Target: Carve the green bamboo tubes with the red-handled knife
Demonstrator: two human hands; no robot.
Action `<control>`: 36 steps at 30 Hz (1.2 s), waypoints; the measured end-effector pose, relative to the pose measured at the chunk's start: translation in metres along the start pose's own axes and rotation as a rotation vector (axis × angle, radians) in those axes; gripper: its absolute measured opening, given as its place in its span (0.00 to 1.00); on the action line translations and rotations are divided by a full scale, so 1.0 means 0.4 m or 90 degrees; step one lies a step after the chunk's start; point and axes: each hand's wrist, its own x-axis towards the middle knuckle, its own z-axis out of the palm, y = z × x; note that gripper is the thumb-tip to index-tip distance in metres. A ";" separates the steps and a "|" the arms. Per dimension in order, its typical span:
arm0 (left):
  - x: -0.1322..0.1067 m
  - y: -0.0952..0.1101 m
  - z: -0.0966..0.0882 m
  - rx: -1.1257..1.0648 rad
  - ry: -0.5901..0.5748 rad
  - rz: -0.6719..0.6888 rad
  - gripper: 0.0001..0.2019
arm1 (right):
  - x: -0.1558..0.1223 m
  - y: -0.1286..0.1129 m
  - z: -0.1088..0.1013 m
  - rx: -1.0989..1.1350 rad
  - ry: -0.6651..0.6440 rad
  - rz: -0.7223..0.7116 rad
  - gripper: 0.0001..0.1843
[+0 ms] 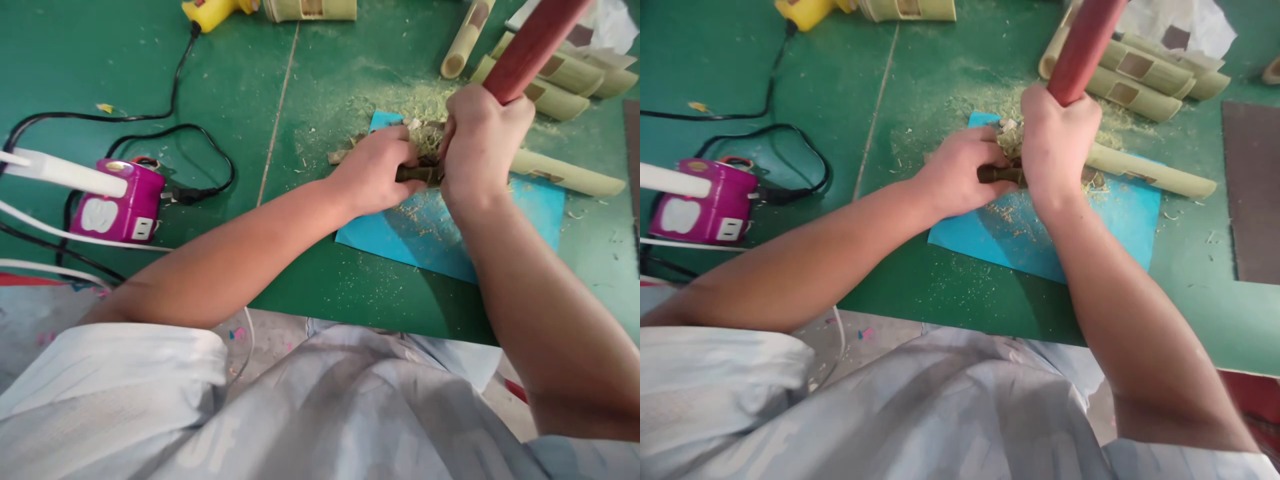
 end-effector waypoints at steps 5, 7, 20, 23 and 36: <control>-0.002 0.005 -0.003 0.039 -0.002 -0.009 0.07 | 0.009 0.009 0.001 0.016 0.012 0.013 0.19; -0.005 0.005 -0.002 0.049 0.002 0.003 0.06 | 0.006 0.010 0.001 0.030 0.010 -0.006 0.19; -0.031 0.037 -0.008 0.120 -0.014 0.080 0.10 | -0.061 -0.007 -0.051 0.036 -0.045 -0.017 0.17; -0.034 0.041 -0.010 0.133 -0.021 0.092 0.08 | -0.064 0.003 -0.064 0.019 -0.077 -0.005 0.18; -0.037 0.037 -0.004 0.117 0.005 0.080 0.07 | -0.075 0.003 -0.066 -0.031 -0.076 -0.039 0.18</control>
